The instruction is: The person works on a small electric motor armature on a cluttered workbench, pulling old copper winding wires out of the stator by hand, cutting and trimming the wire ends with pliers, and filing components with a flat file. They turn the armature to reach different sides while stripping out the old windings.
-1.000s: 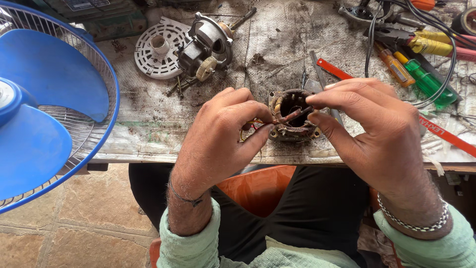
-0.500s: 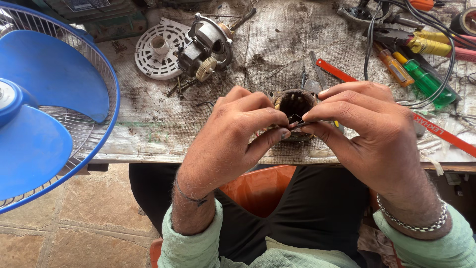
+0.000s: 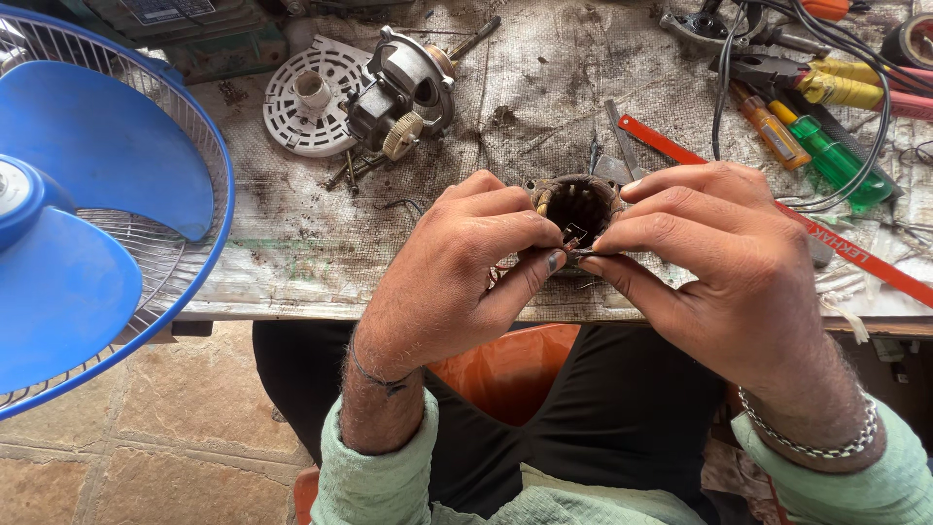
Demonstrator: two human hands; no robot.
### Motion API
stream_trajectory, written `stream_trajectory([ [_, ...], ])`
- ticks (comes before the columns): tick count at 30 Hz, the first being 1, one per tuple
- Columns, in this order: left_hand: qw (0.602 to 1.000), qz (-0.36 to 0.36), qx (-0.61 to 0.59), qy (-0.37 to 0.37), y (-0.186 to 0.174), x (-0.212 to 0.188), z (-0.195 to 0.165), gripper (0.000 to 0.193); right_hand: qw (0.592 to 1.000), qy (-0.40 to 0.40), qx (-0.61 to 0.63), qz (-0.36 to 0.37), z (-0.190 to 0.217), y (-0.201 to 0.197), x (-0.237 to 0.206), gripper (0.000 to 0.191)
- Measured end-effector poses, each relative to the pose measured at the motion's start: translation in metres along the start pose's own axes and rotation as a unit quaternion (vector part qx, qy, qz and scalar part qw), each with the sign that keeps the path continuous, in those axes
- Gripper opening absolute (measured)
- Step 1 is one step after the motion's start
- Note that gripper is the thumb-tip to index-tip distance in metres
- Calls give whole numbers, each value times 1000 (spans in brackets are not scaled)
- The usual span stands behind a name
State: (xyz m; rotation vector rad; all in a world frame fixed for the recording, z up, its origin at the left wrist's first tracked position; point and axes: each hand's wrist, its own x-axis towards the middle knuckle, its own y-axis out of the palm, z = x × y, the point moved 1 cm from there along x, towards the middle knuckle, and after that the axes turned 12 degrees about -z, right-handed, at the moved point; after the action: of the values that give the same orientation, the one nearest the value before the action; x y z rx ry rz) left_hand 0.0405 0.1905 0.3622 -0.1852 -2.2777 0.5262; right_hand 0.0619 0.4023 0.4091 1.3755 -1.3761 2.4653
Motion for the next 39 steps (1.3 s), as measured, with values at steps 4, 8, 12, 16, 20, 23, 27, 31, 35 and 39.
stream_trajectory([
  [4,1000,-2,-11,-8,0,0,0,11,1000,12,-1,2,3,-1,-2,23],
  [8,1000,-1,-24,-9,1,0,-1,12,1000,3,-9,5,4,-3,-3,23],
  [12,1000,-3,-20,0,1,0,0,16,1000,-18,-14,4,6,-2,-3,21],
  [16,1000,-8,-20,3,2,1,2,16,999,-31,-28,-2,8,-2,-4,20],
  [20,1000,-5,-24,9,3,0,3,15,998,-49,-34,-12,11,0,-4,21],
  [23,999,-8,-45,12,5,-1,3,14,998,-46,-31,-27,12,2,-4,21],
  [27,997,-23,-65,16,10,0,3,14,997,-50,-25,-47,12,4,-5,21],
  [31,997,-42,-61,1,11,0,2,15,995,-77,-30,-60,12,6,-5,20],
  [35,996,-53,-63,-17,11,0,2,15,990,-110,-46,-71,14,8,-3,20],
  [39,997,-49,-53,-19,10,2,2,14,989,-102,-70,-83,18,8,-2,18],
])
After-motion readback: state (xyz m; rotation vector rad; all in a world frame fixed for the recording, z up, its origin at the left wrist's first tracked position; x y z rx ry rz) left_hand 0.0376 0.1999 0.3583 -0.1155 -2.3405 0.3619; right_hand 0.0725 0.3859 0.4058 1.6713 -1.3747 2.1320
